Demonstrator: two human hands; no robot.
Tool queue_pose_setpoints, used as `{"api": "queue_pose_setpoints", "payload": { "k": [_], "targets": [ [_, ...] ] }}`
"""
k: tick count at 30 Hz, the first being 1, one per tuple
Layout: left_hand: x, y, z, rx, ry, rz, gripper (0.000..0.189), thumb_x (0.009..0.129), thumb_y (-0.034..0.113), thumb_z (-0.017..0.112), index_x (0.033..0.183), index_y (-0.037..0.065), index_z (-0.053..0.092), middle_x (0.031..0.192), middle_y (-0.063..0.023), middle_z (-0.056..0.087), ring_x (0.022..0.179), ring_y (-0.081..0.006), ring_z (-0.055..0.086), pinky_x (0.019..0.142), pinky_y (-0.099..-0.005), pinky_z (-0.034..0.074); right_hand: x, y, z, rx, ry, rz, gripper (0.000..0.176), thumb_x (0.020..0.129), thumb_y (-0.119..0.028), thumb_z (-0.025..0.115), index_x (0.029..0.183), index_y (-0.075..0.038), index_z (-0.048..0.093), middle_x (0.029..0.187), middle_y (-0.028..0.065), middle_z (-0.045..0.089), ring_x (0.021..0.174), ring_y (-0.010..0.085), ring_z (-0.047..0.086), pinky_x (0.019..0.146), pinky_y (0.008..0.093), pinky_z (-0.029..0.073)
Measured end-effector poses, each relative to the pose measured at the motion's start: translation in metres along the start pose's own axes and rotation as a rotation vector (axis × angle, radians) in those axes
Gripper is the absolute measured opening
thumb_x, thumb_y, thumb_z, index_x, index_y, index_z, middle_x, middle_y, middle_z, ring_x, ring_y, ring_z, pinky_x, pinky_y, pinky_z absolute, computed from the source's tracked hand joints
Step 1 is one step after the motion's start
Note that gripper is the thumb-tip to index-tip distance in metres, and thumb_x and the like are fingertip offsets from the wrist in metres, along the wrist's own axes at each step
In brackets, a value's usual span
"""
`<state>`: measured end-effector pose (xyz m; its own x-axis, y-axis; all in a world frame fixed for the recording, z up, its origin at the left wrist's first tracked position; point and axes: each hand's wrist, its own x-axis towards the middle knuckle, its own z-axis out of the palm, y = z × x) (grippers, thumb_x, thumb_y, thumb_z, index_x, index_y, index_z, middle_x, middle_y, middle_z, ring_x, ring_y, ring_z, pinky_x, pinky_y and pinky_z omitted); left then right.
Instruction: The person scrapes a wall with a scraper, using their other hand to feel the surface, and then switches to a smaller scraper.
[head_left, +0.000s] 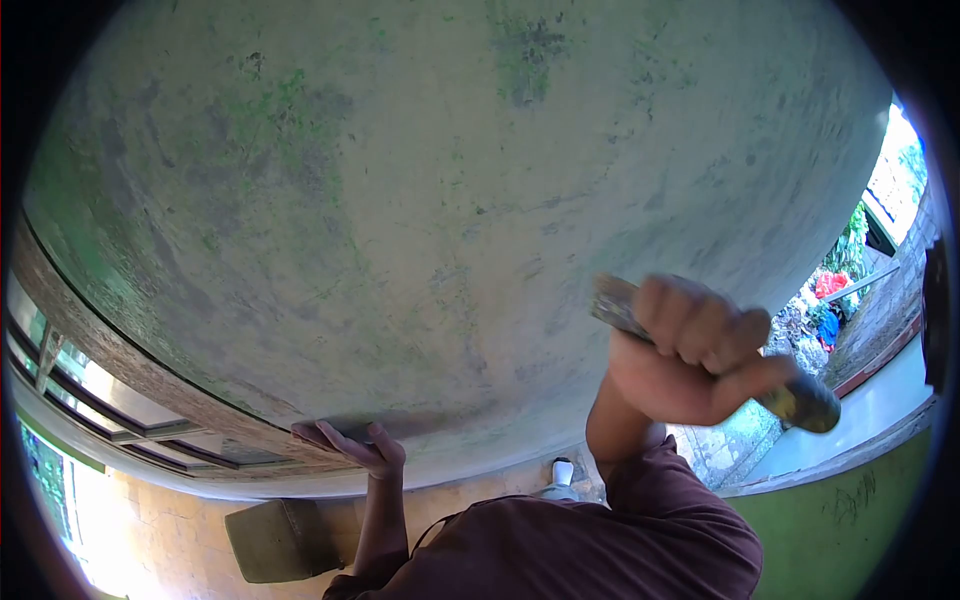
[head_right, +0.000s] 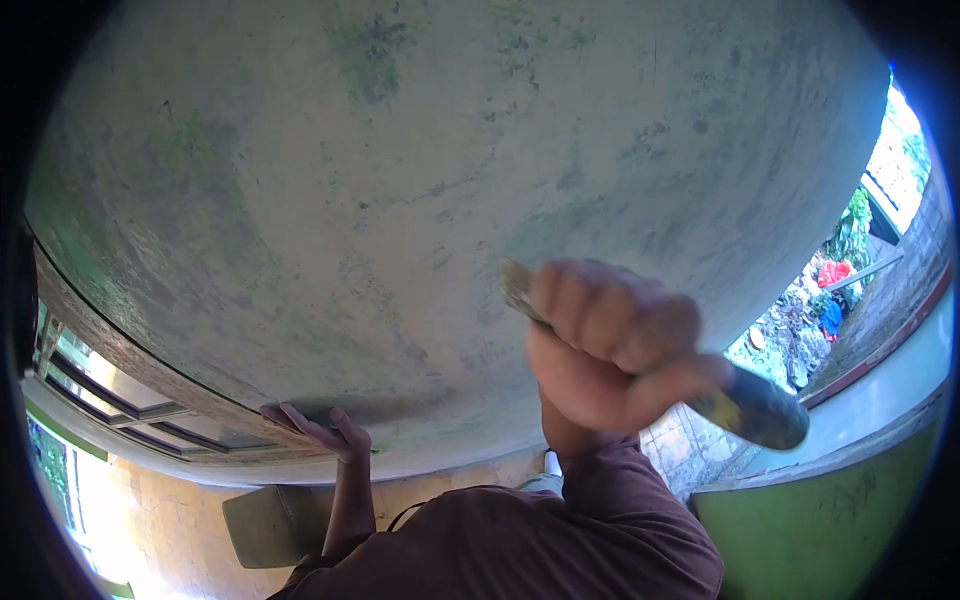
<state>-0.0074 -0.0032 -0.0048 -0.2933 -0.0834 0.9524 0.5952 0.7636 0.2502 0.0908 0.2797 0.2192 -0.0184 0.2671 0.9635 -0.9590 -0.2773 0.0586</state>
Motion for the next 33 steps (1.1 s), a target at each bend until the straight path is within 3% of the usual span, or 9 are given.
{"api": "queue_pose_setpoints", "payload": {
  "k": [3,6,10,14,19,21,22,26,33],
  "targets": [
    [0.002,0.0,0.001,-0.001,0.005,-0.007,0.067,0.094,0.036,0.04,0.145,-0.001,0.016,0.151,-0.028,0.002,0.14,-0.0439,0.001,0.109,-0.0578,0.001,0.0,-0.005,-0.002,-0.014,-0.012,-0.057,0.043,0.098,-0.05,0.029,0.073,-0.015,0.034,0.058,-0.0019,0.032,0.049,0.0111,0.026,0.052,0.0278,0.024],
    [0.0,0.001,-0.002,0.004,-0.012,-0.002,0.067,0.094,0.035,0.04,0.145,-0.001,0.016,0.151,-0.0279,0.002,0.14,-0.0439,0.001,0.109,-0.0577,0.001,-0.001,0.015,-0.005,0.013,-0.05,0.083,0.044,0.098,-0.049,0.031,0.07,-0.016,0.034,0.059,-0.0027,0.032,0.049,0.0099,0.026,0.052,0.0278,0.024],
    [0.003,0.002,-0.001,0.015,-0.008,-0.002,0.067,0.094,0.036,0.04,0.145,-0.001,0.016,0.151,-0.0278,0.002,0.14,-0.0438,0.001,0.109,-0.0574,0.001,0.003,-0.009,0.0,0.028,-0.01,-0.045,0.044,0.098,-0.051,0.03,0.073,-0.015,0.036,0.058,-0.0015,0.031,0.05,0.0109,0.026,0.052,0.0282,0.024],
    [0.0,-0.001,-0.001,-0.001,-0.003,0.01,0.068,0.094,0.036,0.04,0.145,-0.001,0.015,0.151,-0.0278,0.002,0.14,-0.0438,0.001,0.11,-0.057,0.002,-0.004,0.017,-0.002,0.017,0.004,0.056,0.044,0.098,-0.05,0.031,0.071,-0.015,0.035,0.058,-0.0024,0.031,0.049,0.0099,0.024,0.051,0.028,0.024],
    [0.001,0.001,0.0,-0.012,-0.003,-0.005,0.068,0.094,0.035,0.041,0.145,-0.001,0.015,0.151,-0.028,0.003,0.14,-0.0439,0.001,0.11,-0.0569,0.002,0.001,-0.006,0.003,0.002,-0.017,-0.045,0.045,0.098,-0.05,0.029,0.072,-0.015,0.036,0.058,-0.0024,0.031,0.049,0.0104,0.024,0.05,0.0296,0.023],
    [0.001,0.0,0.0,0.009,-0.005,0.004,0.068,0.094,0.035,0.041,0.145,-0.002,0.015,0.151,-0.0282,0.003,0.14,-0.044,0.001,0.11,-0.057,0.002,-0.003,0.008,-0.003,-0.146,-0.022,-0.019,0.044,0.098,-0.05,0.03,0.071,-0.015,0.035,0.057,-0.0028,0.031,0.048,0.01,0.023,0.05,0.0288,0.023],
    [0.001,0.0,0.0,0.026,-0.008,0.019,0.068,0.093,0.035,0.04,0.145,-0.002,0.015,0.151,-0.0284,0.003,0.14,-0.0442,0.001,0.11,-0.057,0.002,-0.006,0.018,-0.005,-0.005,-0.023,0.039,0.044,0.098,-0.049,0.03,0.071,-0.015,0.035,0.057,-0.0029,0.032,0.047,0.0096,0.023,0.048,0.0285,0.022],
    [0.002,-0.001,0.001,-0.011,-0.002,0.002,0.068,0.093,0.035,0.04,0.144,-0.002,0.015,0.151,-0.0283,0.003,0.14,-0.044,0.001,0.11,-0.057,0.001,-0.002,-0.002,0.003,0.006,-0.017,-0.042,0.044,0.098,-0.05,0.029,0.072,-0.015,0.035,0.058,-0.0028,0.032,0.048,0.0095,0.023,0.05,0.0282,0.023],
    [0.002,0.0,0.0,0.017,-0.003,0.016,0.068,0.093,0.035,0.041,0.144,-0.002,0.016,0.151,-0.0279,0.003,0.14,-0.0435,0.001,0.11,-0.057,0.001,-0.004,0.009,0.003,-0.001,0.0,0.036,0.044,0.098,-0.05,0.031,0.073,-0.014,0.035,0.058,-0.0022,0.032,0.049,0.0104,0.022,0.051,0.0286,0.023]
  ]
}}
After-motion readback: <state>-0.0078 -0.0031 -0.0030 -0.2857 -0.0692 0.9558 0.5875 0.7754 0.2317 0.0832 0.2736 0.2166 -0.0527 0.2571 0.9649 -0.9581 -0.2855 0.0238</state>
